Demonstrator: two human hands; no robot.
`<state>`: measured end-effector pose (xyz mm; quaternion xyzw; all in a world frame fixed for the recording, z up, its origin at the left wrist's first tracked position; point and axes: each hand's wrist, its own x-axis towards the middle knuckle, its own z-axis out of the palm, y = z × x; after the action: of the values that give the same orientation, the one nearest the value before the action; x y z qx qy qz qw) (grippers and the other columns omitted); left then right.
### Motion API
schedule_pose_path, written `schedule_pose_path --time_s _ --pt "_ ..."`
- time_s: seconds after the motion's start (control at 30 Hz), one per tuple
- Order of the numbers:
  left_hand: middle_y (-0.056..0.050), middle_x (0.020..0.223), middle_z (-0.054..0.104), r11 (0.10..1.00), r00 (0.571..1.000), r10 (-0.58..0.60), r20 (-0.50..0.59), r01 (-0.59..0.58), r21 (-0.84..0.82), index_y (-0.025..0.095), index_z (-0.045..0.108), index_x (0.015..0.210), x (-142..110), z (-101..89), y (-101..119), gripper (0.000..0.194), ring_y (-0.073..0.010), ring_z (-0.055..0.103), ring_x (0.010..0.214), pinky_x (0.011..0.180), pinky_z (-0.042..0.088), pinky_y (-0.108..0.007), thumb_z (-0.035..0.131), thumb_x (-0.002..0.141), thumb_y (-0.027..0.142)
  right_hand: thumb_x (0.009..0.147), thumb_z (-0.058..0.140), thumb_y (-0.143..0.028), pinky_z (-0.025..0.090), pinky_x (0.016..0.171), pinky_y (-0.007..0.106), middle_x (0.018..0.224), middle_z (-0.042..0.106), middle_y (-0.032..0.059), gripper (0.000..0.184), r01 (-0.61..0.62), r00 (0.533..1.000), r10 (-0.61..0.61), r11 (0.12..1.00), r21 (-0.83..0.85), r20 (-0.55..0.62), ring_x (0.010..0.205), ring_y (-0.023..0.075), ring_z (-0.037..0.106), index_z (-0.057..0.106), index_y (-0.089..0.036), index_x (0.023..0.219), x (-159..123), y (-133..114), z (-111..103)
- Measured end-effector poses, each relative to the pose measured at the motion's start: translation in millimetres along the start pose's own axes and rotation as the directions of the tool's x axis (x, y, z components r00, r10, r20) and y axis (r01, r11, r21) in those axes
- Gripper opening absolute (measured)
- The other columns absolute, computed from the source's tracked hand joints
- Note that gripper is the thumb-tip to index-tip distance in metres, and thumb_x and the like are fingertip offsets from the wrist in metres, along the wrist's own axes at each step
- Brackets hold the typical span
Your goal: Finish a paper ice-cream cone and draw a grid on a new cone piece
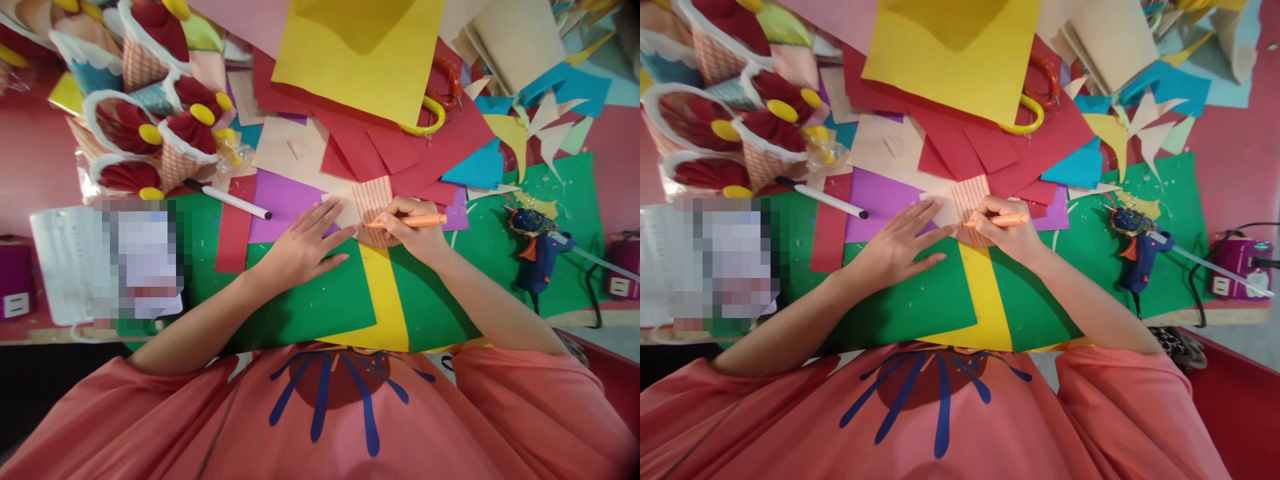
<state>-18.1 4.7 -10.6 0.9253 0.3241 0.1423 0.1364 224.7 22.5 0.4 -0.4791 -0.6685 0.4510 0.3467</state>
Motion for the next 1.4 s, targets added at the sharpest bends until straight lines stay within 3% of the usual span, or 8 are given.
schedule_pose_path --time_s 0.2,0.5,0.63,0.8,1.03,1.4 --pt "-0.022 0.151 0.044 1.0 1.0 0.003 -0.007 -0.004 -0.009 0.018 0.055 0.135 -0.5 0.6 -0.6 0.043 -0.0354 0.036 0.145 0.112 0.039 -0.056 0.05 0.098 0.04 0.082 0.059 -0.032 0.03 0.044 0.022 0.049 0.054 -0.0043 0.028 -0.051 0.997 0.049 0.998 0.021 0.067 0.045 0.0074 0.045 0.057 -0.018 0.059 0.9 -1.8 -1.1" --pt "-0.023 0.151 0.043 1.0 1.0 0.007 -0.014 -0.007 -0.016 0.018 0.054 0.136 -0.5 0.4 -0.1 0.043 -0.0352 0.036 0.145 0.113 0.039 -0.056 0.05 0.098 0.038 0.084 0.06 -0.031 0.031 0.046 0.023 0.052 0.054 -0.0045 0.027 0.017 1.0 -0.017 1.0 0.01 0.02 0.046 0.0069 0.045 0.057 -0.018 0.061 0.3 1.4 0.5" --pt "-0.02 0.153 0.041 0.999 1.0 -0.017 0.005 0.017 -0.031 0.02 0.055 0.135 -0.7 0.6 -0.3 0.042 -0.0339 0.034 0.146 0.114 0.037 -0.057 0.05 0.098 0.039 0.083 0.057 -0.03 0.028 0.044 0.023 0.049 0.053 -0.0043 0.03 0.002 0.998 -0.004 1.0 0.031 0.056 0.045 0.0069 0.043 0.053 -0.018 0.056 0.3 1.4 0.7" --pt "-0.023 0.15 0.044 1.0 1.0 0.012 -0.017 -0.012 -0.005 0.018 0.055 0.135 -0.5 0.4 -0.3 0.043 -0.0356 0.037 0.144 0.112 0.039 -0.056 0.05 0.098 0.038 0.083 0.057 -0.032 0.03 0.047 0.023 0.05 0.05 -0.0049 0.028 0.004 1.0 -0.003 1.0 -0.031 0.021 0.046 0.007 0.043 0.055 -0.019 0.058 0.7 1.0 0.1" --pt "-0.021 0.152 0.042 1.0 1.0 -0.015 0.006 0.015 -0.025 0.019 0.055 0.135 -0.9 1.0 -0.6 0.043 -0.0345 0.036 0.145 0.113 0.038 -0.057 0.049 0.098 0.04 0.08 0.057 -0.027 0.031 0.043 0.021 0.049 0.057 -0.0038 0.028 -0.023 0.995 0.012 0.993 0.113 0.099 0.045 0.0067 0.047 0.053 -0.018 0.054 1.3 -3.5 2.7" --pt "-0.018 0.155 0.039 0.997 0.998 -0.043 0.035 0.045 -0.06 0.022 0.054 0.137 -1.4 1.9 -1.3 0.044 -0.0324 0.033 0.147 0.116 0.034 -0.056 0.048 0.098 0.042 0.077 0.057 -0.022 0.035 0.045 0.021 0.051 0.058 -0.0031 0.026 -0.033 0.99 0.012 0.988 0.15 0.141 0.048 0.0068 0.049 0.052 -0.018 0.052 2.0 -7.5 1.1"
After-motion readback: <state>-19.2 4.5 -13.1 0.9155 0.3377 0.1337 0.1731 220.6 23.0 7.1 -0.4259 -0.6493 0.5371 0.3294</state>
